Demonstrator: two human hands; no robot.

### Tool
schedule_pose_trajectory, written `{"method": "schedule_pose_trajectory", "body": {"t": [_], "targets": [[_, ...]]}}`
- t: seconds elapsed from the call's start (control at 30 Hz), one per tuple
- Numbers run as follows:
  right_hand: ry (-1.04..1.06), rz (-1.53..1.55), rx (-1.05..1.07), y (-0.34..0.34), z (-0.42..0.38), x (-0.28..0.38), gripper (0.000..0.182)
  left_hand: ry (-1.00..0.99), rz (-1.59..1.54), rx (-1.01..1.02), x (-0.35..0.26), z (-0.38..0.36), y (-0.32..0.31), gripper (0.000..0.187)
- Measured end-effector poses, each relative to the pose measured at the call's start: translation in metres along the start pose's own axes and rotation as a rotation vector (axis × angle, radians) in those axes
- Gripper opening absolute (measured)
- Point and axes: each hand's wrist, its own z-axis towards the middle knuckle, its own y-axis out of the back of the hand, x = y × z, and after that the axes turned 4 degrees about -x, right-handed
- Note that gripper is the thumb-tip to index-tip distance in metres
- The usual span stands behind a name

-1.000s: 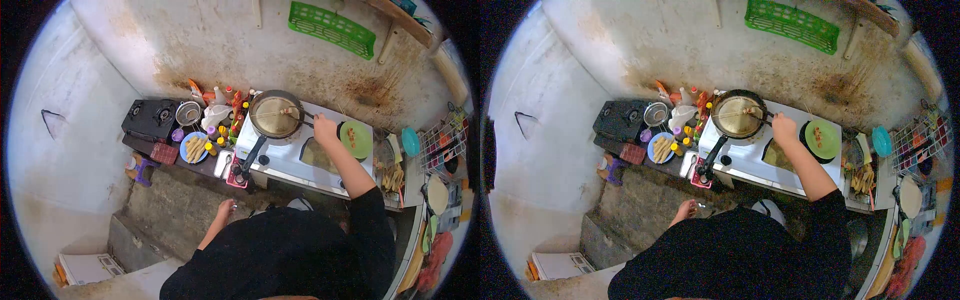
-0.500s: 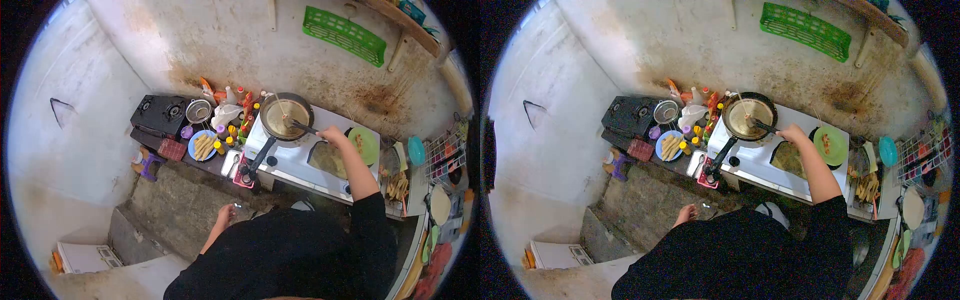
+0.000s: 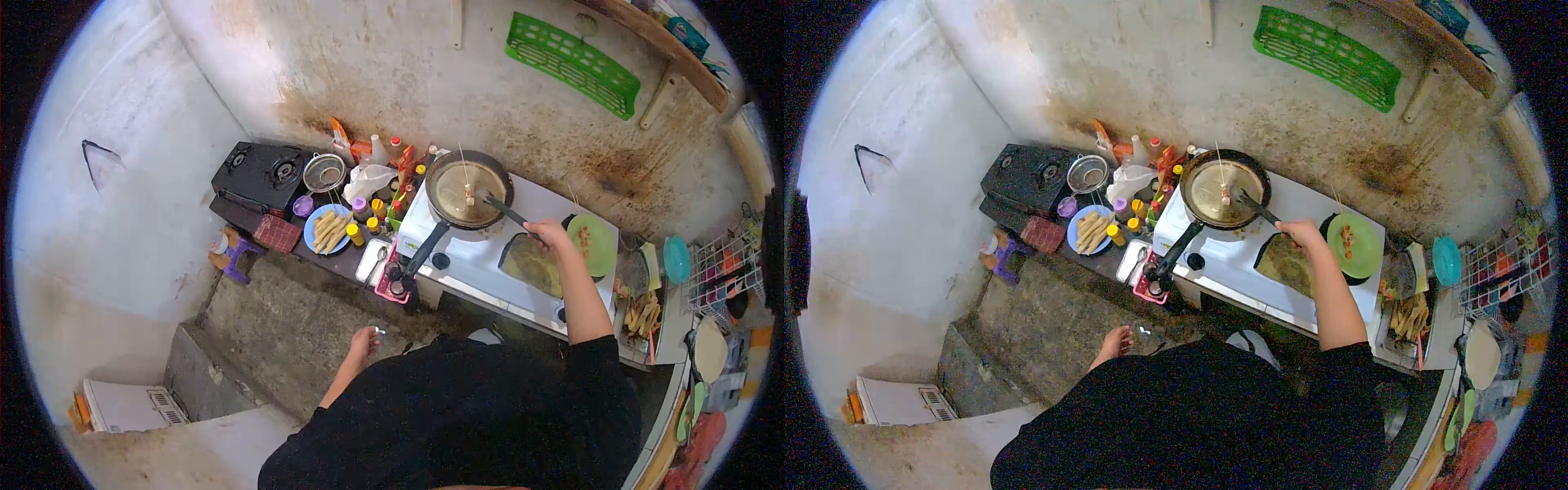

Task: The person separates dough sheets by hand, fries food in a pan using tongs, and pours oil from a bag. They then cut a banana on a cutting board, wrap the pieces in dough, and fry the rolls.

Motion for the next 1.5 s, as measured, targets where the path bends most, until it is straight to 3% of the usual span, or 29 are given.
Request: {"method": "schedule_pose_trajectory", "body": {"t": [0.4, 0.5, 0.7, 0.8, 1.0, 1.5], "targets": [[0.146, -0.081, -0.036, -0.026, 0.034, -0.012, 0.032, 0.018, 0.048, 0.058, -0.002, 0.011, 0.001, 0.021], [0.066, -0.127, -0.04, -0.026, 0.032, -0.004, 0.031, 0.003, 0.033, 0.034, -0.006, 0.002, -0.002, 0.02], [0.404, -0.824, -0.382, -0.015, -0.038, 0.05, 0.028, 0.001, 0.008, 0.008, -0.006, -0.001, 0.003, 0.017], [0.712, -1.09, -0.57, -0.028, -0.031, 0.036, 0.022, 0.001, 0.031, 0.005, 0.0, 0.003, 0.007, 0.017], [0.815, -1.309, -0.771, -0.05, -0.023, 0.005, 0.029, -0.013, 0.046, -0.01, 0.0, 0.002, 0.003, 0.019], [0.752, -1.246, -0.683, -0.054, -0.048, -0.01, 0.042, -0.009, -0.018, 0.008, 0.002, 0.005, 0.001, 0.018]]}}
